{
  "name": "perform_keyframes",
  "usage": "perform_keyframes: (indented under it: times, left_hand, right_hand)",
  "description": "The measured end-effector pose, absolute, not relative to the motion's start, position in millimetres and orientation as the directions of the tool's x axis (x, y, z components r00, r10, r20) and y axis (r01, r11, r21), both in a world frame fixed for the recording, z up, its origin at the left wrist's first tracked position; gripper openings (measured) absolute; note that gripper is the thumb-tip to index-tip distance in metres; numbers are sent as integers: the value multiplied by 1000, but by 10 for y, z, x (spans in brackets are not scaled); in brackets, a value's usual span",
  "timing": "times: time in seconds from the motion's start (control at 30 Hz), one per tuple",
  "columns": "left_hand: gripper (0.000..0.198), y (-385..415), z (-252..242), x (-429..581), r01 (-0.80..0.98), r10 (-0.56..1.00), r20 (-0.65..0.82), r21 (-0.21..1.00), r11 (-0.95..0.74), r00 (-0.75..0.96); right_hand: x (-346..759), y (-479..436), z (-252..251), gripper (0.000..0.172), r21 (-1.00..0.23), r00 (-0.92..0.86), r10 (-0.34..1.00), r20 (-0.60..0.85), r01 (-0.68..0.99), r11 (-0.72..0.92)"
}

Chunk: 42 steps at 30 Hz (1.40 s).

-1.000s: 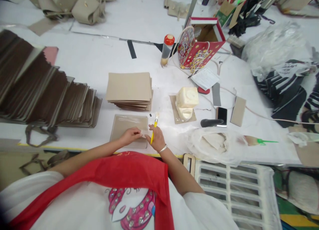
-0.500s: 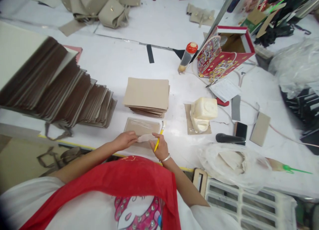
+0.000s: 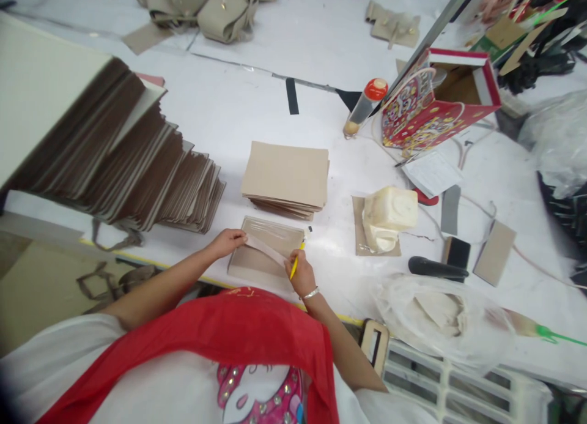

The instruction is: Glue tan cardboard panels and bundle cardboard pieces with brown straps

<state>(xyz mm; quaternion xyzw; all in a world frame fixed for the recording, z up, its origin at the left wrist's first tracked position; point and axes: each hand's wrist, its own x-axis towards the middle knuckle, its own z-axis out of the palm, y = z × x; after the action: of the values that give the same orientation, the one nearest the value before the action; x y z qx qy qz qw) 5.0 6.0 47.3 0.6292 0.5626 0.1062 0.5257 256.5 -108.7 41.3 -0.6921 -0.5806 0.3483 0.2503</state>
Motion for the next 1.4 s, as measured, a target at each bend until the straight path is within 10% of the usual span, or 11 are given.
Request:
perform_keyframes:
  times: [0.3, 1.4]
  left_hand:
    - [22, 178, 184, 207, 650, 906, -421, 699, 297, 40]
    - [26, 278, 35, 284, 681, 839, -529, 568, 462, -128]
  right_hand:
    - [2582, -686, 218, 34, -700, 426, 898, -114, 607, -377]
    - [2574, -375, -27, 29, -601, 458, 875, -159, 657, -454]
